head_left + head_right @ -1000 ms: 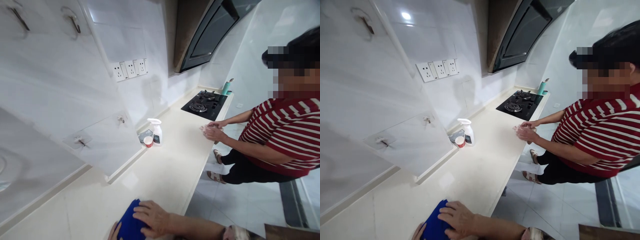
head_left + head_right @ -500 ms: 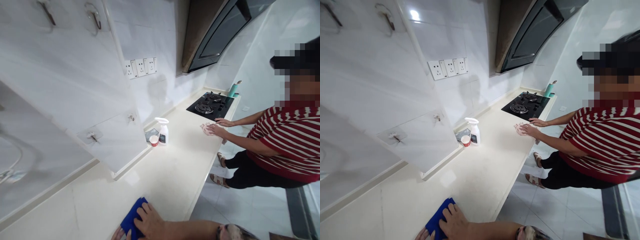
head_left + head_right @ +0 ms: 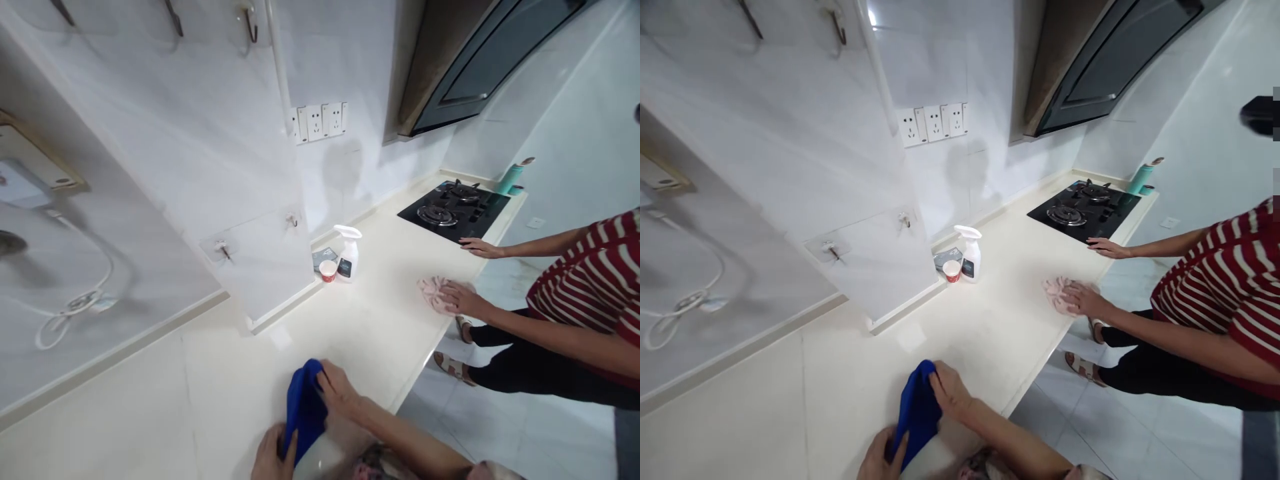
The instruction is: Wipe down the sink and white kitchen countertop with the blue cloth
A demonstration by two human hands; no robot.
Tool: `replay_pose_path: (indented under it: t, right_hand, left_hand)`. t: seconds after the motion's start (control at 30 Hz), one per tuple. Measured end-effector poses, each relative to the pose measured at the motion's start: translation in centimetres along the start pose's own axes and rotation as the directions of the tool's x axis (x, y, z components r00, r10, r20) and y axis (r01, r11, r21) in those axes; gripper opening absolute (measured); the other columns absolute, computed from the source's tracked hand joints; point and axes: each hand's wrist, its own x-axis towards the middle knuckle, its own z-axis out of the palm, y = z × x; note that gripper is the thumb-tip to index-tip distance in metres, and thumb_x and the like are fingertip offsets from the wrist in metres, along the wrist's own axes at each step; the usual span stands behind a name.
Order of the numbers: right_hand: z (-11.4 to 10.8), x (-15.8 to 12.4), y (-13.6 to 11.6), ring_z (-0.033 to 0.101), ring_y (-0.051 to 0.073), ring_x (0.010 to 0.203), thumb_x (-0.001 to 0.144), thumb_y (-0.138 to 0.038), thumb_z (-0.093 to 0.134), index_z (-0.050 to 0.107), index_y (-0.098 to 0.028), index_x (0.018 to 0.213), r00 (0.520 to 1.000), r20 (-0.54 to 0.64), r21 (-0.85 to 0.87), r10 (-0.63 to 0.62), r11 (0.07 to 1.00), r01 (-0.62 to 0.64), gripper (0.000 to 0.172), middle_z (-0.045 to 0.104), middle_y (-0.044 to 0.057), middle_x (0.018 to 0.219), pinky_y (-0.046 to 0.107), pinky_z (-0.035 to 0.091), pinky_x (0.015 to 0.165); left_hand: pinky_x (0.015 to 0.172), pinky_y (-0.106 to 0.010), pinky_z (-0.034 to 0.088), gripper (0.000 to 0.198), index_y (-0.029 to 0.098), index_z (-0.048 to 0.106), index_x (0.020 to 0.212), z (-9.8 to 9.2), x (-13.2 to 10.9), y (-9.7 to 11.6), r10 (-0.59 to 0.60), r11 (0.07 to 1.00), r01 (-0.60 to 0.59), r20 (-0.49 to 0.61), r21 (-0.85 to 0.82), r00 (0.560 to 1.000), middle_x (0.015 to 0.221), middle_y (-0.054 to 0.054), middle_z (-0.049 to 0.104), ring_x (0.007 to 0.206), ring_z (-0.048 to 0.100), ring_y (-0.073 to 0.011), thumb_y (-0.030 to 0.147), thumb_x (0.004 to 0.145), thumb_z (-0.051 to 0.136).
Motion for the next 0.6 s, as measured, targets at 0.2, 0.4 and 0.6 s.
replay_pose_path:
  t: [0.2, 0.4, 0.6]
  right_hand:
    - [-5.0, 2.1, -2.4, 0.061, 0.018, 0.077, 0.107, -0.053, 0.036, 0.064, -0.023, 0.101, 0.984, -0.114, 0.078, 0.136, 0.989, -0.128, 0.042, 0.068, 0.003, 0.085, 0.032, 0.053, 0.076]
    - [-6.0, 2.0, 0.6, 0.067, 0.021, 0.083, 0.101, -0.061, 0.039, 0.067, -0.022, 0.114, 0.917, -0.048, 0.066, 0.397, 0.917, -0.394, 0.05, 0.074, 0.004, 0.093, 0.037, 0.056, 0.081]
    - [-6.0, 1.1, 2.9, 0.07, 0.024, 0.1, 0.1, -0.068, 0.036, 0.071, -0.021, 0.104, 0.886, -0.012, 0.193, 0.464, 0.87, -0.453, 0.059, 0.077, 0.008, 0.104, 0.04, 0.057, 0.092]
  left_hand:
    - [0.079, -0.033, 0.058, 0.064, 0.019, 0.066, 0.096, -4.5, 1.0, 5.5, -0.07, 0.879, 0.119, 0.122, -0.461, 0.99, 0.089, -0.005, 0.072, 0.086, 0.069, -0.024, 0.077, 0.071, 0.073]
    - [0.086, -0.043, 0.06, 0.065, 0.018, 0.067, 0.118, -5.7, 4.7, 3.3, -0.082, 0.976, 0.101, 0.101, -0.193, 0.992, 0.104, -0.01, 0.074, 0.092, 0.072, -0.0288, 0.069, 0.079, 0.066]
    - [0.085, -0.047, 0.062, 0.072, 0.02, 0.058, 0.139, -1.8, 3.1, -1.8, 0.137, 0.989, -0.129, -0.131, 0.066, 0.982, 0.142, -0.016, 0.059, 0.095, 0.071, -0.0268, 0.069, 0.087, 0.051]
